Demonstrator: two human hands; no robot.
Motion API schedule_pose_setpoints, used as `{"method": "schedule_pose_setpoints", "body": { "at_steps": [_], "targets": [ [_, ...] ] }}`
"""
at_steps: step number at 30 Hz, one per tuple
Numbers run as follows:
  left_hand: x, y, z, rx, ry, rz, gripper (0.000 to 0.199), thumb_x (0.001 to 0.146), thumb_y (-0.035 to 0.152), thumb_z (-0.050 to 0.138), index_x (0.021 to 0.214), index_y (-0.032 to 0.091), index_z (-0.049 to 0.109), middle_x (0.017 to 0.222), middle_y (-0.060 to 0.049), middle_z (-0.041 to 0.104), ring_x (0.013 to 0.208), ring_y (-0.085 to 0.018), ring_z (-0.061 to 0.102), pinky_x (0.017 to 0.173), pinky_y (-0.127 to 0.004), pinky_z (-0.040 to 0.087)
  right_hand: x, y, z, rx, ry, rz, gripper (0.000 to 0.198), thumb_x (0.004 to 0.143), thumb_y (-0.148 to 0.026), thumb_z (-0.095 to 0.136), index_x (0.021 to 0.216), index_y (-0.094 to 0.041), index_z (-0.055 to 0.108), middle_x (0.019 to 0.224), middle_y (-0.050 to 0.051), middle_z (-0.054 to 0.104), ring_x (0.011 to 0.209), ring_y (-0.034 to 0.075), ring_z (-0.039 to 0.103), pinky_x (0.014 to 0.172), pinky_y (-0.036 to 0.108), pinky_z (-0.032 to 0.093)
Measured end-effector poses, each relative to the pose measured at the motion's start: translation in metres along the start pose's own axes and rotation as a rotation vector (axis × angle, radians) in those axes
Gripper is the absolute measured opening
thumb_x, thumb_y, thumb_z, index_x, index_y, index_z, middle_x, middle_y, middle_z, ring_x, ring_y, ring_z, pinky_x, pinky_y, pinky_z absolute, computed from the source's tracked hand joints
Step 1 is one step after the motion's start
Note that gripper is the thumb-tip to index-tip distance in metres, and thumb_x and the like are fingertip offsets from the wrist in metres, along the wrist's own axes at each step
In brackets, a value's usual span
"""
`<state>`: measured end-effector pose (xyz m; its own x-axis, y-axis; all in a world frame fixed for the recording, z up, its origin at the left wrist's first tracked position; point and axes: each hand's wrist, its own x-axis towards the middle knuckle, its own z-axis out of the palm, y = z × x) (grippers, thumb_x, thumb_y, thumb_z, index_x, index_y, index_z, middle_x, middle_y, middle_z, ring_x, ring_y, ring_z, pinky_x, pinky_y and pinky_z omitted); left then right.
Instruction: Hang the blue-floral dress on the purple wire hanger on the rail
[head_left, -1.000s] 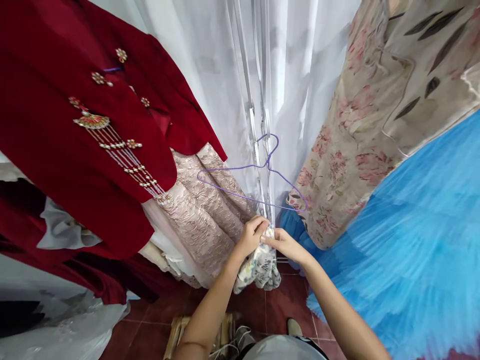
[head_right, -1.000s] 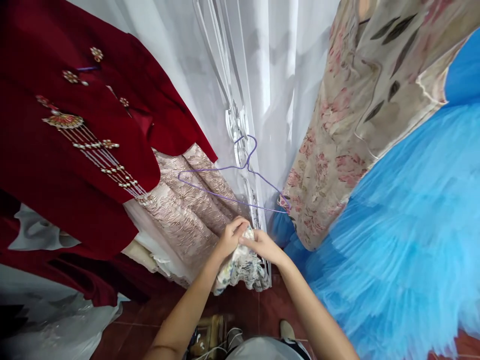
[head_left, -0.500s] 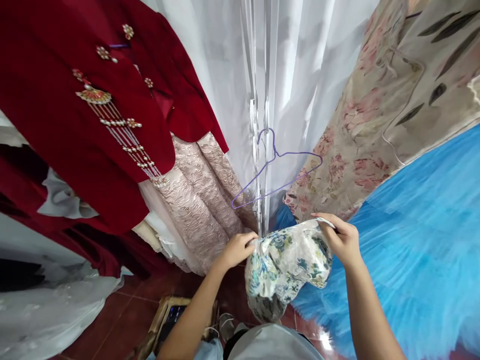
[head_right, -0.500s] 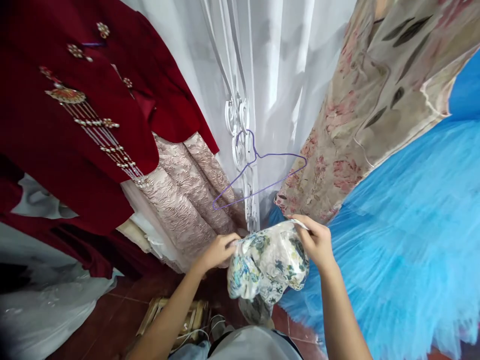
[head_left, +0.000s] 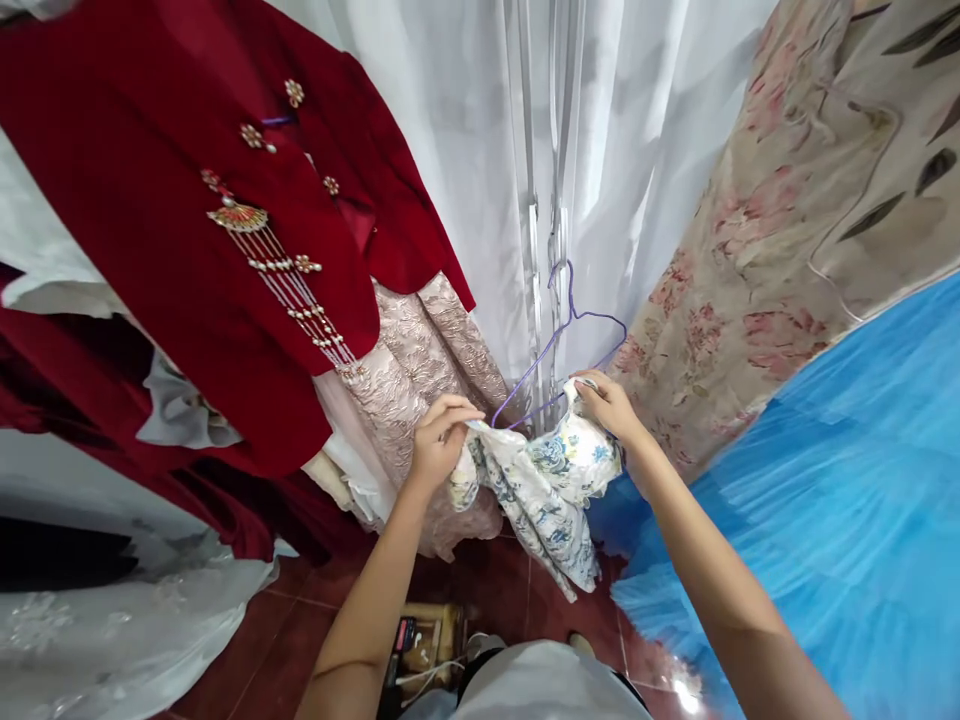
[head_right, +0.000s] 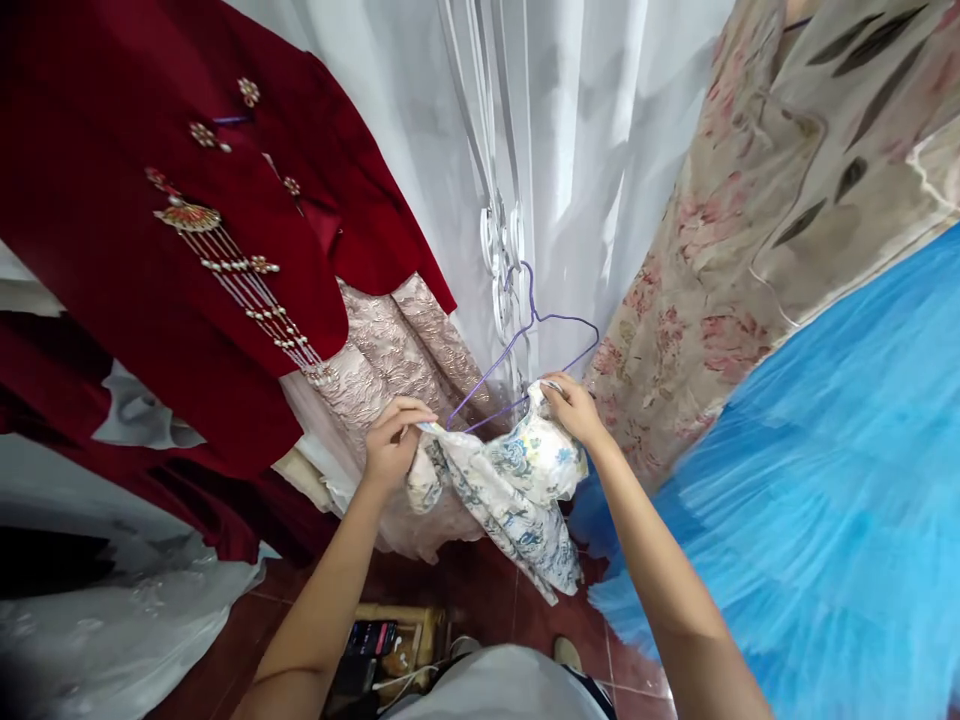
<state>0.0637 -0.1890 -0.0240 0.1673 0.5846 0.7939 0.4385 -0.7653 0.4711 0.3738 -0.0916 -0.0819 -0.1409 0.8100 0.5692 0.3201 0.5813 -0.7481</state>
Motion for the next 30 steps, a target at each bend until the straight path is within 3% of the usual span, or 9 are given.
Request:
{"method": "schedule_pose_setpoints", "body": {
  "at_steps": [2,6,13,16,19,23,26,28,30],
  "targets": [
    [0.015,-0.010,-0.007,-0.021,0.005,-0.001,0.019,0.095,0.020,0.057,0.091,0.022,0.076,0.090,-0.005,0.069,0.085,-0.017,0.065,0.075,-0.030,0.052,0.000,0.005,0.014,0.005,0.023,0.001,0.028,0.095,-0.038,0.055,0.085,-0.019,0.073,0.096,0.008,0.070,0.093,0.023,0.065,0.090,0.037,0.049],
    [0.061,-0.019,-0.008,-0.061,-0.176,0.023,0.019,0.096,0.021,0.058,0.095,0.023,0.077,0.089,-0.004,0.069,0.084,-0.016,0.065,0.076,-0.030,0.052,-0.012,-0.001,0.035,0.027,0.062,0.003,0.021,0.091,-0.035,0.059,0.084,-0.019,0.072,0.089,0.006,0.069,0.088,0.022,0.063,0.083,0.034,0.048],
    [0.170,-0.036,0.032,-0.077,-0.379,0.013,0.014,0.090,0.019,0.062,0.098,0.020,0.073,0.102,-0.005,0.067,0.098,-0.018,0.064,0.088,-0.030,0.050,-0.029,-0.033,0.063,0.066,0.124,0.047,0.018,0.087,-0.026,0.057,0.081,-0.020,0.073,0.087,0.005,0.068,0.084,0.021,0.062,0.080,0.033,0.048],
    [0.176,-0.034,0.036,0.098,-0.480,-0.023,0.017,0.086,0.031,0.071,0.098,0.019,0.069,0.098,-0.006,0.067,0.092,-0.020,0.064,0.083,-0.031,0.050,-0.038,-0.041,0.070,0.063,0.189,0.039,0.020,0.086,-0.021,0.055,0.084,-0.020,0.075,0.088,0.006,0.068,0.086,0.022,0.063,0.081,0.034,0.050],
    [0.154,-0.028,0.033,0.263,-0.456,-0.113,0.019,0.091,0.038,0.064,0.093,0.020,0.064,0.079,-0.005,0.065,0.073,-0.021,0.061,0.069,-0.032,0.046,-0.048,-0.048,0.067,0.039,0.237,0.027,0.025,0.086,-0.017,0.055,0.093,-0.022,0.078,0.096,0.008,0.069,0.093,0.023,0.065,0.087,0.037,0.051],
    [0.127,-0.029,0.032,0.148,-0.410,-0.280,0.017,0.097,0.034,0.052,0.106,0.021,0.058,0.062,0.003,0.057,0.053,-0.017,0.050,0.056,-0.027,0.037,-0.061,-0.050,0.040,-0.026,0.365,-0.021,0.027,0.088,-0.020,0.058,0.102,-0.026,0.080,0.118,0.010,0.067,0.111,0.026,0.064,0.099,0.043,0.049],
    [0.124,-0.035,0.033,0.039,-0.342,-0.389,0.018,0.093,0.038,0.059,0.093,0.020,0.059,0.053,0.007,0.046,0.045,-0.012,0.040,0.050,-0.024,0.028,-0.066,-0.037,-0.001,-0.073,0.741,-0.011,0.022,0.090,-0.026,0.061,0.100,-0.023,0.080,0.121,0.011,0.065,0.119,0.028,0.060,0.106,0.046,0.045],
    [0.127,-0.036,0.032,-0.016,-0.347,-0.422,0.024,0.089,0.042,0.064,0.083,0.019,0.060,0.055,0.006,0.048,0.048,-0.011,0.041,0.050,-0.023,0.029,-0.060,-0.021,-0.034,-0.060,0.930,0.038,0.022,0.089,-0.033,0.065,0.098,-0.020,0.080,0.120,0.012,0.065,0.119,0.028,0.060,0.107,0.046,0.043],
    [0.130,-0.037,0.032,-0.051,-0.394,-0.420,0.030,0.087,0.047,0.067,0.080,0.018,0.063,0.060,0.003,0.053,0.052,-0.012,0.046,0.052,-0.023,0.033,-0.046,-0.005,-0.065,0.038,0.908,0.109,0.027,0.085,-0.041,0.069,0.095,-0.018,0.079,0.114,0.011,0.069,0.109,0.026,0.065,0.101,0.042,0.048]
  ]
}}
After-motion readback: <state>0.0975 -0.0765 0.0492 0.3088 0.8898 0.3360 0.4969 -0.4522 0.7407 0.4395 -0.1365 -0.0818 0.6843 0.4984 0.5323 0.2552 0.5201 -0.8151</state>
